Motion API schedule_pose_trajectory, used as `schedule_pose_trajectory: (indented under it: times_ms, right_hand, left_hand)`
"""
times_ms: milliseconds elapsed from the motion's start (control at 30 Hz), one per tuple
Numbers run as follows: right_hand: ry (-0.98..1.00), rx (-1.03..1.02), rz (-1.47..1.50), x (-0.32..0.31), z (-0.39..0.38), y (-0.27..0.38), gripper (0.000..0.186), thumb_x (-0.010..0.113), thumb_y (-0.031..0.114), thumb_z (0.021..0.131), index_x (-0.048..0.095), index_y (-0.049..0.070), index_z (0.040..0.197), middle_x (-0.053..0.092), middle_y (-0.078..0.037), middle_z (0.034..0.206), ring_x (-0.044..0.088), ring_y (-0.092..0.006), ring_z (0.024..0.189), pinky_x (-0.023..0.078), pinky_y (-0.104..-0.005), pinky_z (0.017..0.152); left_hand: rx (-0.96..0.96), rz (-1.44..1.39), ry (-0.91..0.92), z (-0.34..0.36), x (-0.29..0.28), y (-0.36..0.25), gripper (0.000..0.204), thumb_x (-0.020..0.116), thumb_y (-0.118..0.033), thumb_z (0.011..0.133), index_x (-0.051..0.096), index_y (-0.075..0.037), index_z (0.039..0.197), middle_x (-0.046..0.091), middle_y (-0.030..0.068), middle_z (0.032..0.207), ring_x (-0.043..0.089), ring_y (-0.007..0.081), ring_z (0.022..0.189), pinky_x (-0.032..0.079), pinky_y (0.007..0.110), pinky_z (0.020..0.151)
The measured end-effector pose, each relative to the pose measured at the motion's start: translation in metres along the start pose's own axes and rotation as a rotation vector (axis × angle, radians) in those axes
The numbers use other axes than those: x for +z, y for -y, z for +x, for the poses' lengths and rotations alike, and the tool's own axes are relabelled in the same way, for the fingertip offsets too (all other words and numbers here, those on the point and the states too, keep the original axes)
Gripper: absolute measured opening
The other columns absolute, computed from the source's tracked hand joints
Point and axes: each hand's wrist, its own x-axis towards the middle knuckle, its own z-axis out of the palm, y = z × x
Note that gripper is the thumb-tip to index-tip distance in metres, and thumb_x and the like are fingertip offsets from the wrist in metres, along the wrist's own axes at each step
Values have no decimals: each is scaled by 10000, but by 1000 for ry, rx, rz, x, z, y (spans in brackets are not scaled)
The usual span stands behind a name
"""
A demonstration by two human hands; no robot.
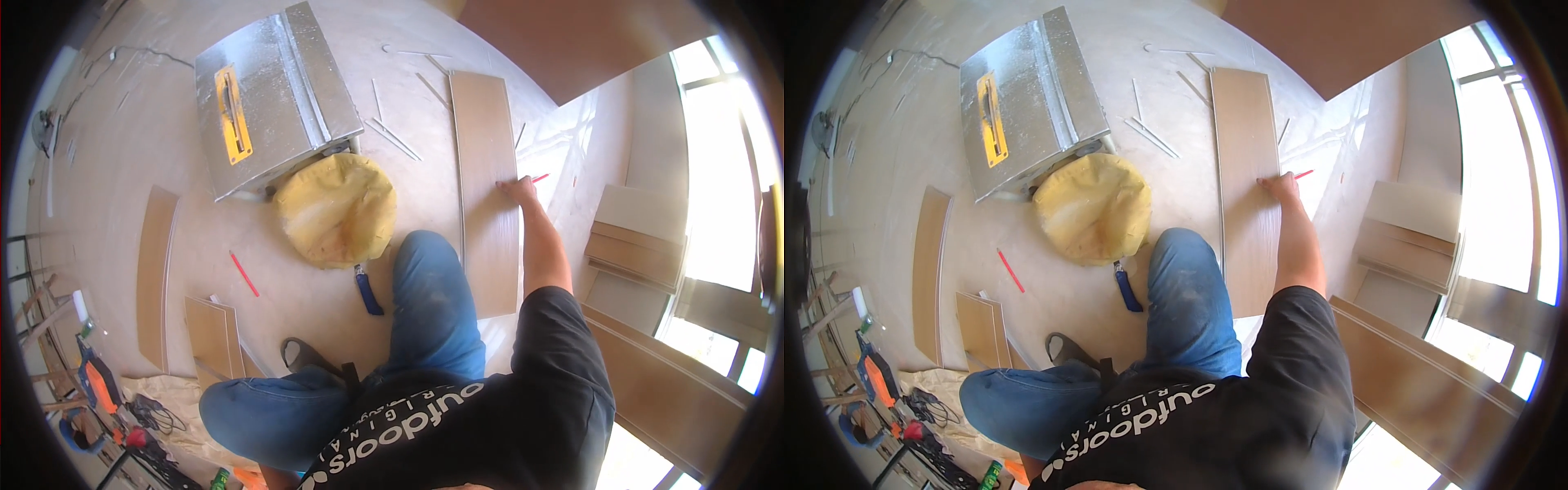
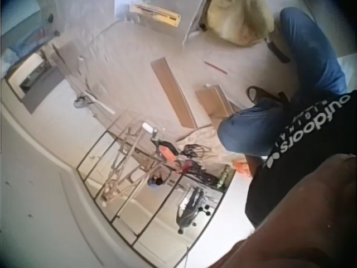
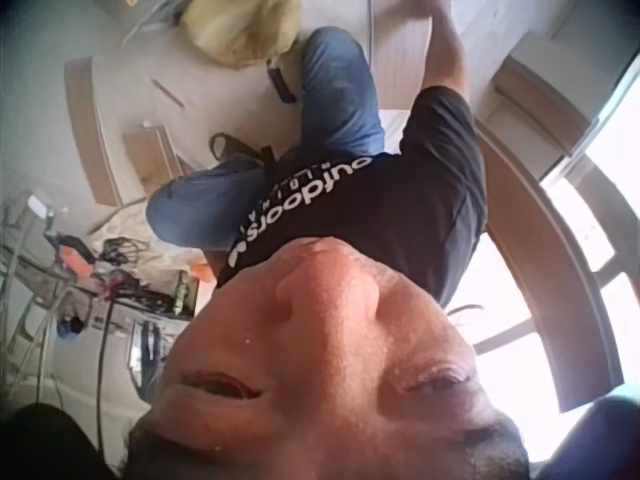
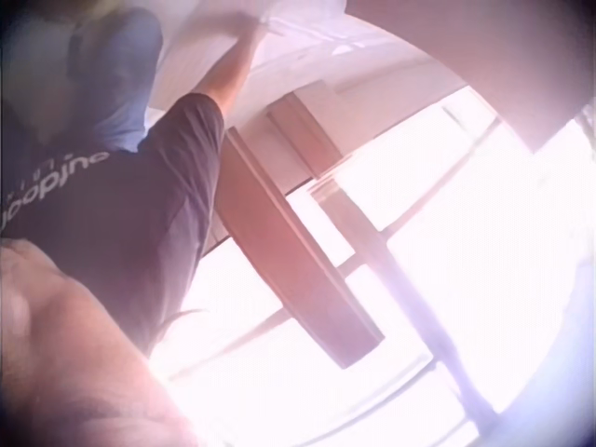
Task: The person measures wood panels using a ruler and a pencil, marks cutting lines, and then uses a table saw to cut the panels to size.
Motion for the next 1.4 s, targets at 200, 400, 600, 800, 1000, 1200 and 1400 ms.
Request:
schedule_pose_trajectory:
  times_ms: [200,400,600,800,1000,1200,1400]
  right_hand:
    - [0,-73,60,3,-28,-14,1065,965,580,666,532,-120,1341,658,-275,1351,669,-370,1224,558,-433,1022]
    - [147,-232,350,13,-45,9,689,850,472,871,670,-92,1223,745,-170,1025,706,-258,941,570,-384,829]
    - [-99,-865,369,-27,-57,2,249,597,139,1026,698,24,1223,701,-142,1041,662,-282,954,536,-419,845]
    - [-577,-964,588,-220,-207,101,450,647,314,1053,671,-27,1346,689,-148,1337,664,-256,1141,510,-388,982]
    - [-491,-960,1348,-310,-435,293,430,702,296,1029,689,-7,1334,665,-166,1423,622,-291,1255,502,-435,1055]
    - [215,-1069,1527,-169,-557,410,464,642,255,1033,635,-12,1413,641,-199,1418,603,-333,1300,494,-469,1107]
    - [753,-1151,1284,33,-747,394,520,619,275,1056,557,-46,1459,593,-186,1458,611,-302,1265,521,-452,1056]
  left_hand:
    - [-17,-65,-18,-17,-1,3,294,559,-207,1087,607,-43,1326,641,142,1101,657,246,1020,539,382,927]
    - [-58,-207,-75,-42,-8,26,286,559,-216,1092,609,-43,1314,641,124,1075,656,223,999,542,367,912]
    - [17,-652,-264,-39,-55,37,280,560,-226,1096,611,-43,1302,640,107,1049,656,201,978,546,352,898]
    - [165,-1167,-504,-84,-162,-29,200,584,-133,1093,605,-24,1258,622,57,1102,569,116,859,487,297,791]
    - [280,-1028,-653,-50,-200,-89,246,704,-175,1024,631,-10,1191,657,80,1116,630,211,1041,535,391,912]
    - [270,-708,-553,-25,-252,-213,447,704,-423,990,646,-122,1316,670,78,1085,620,192,982,528,417,863]
    - [660,-81,-876,33,-255,-218,561,602,-538,1030,650,2,1177,693,291,1166,677,441,1085,548,524,952]
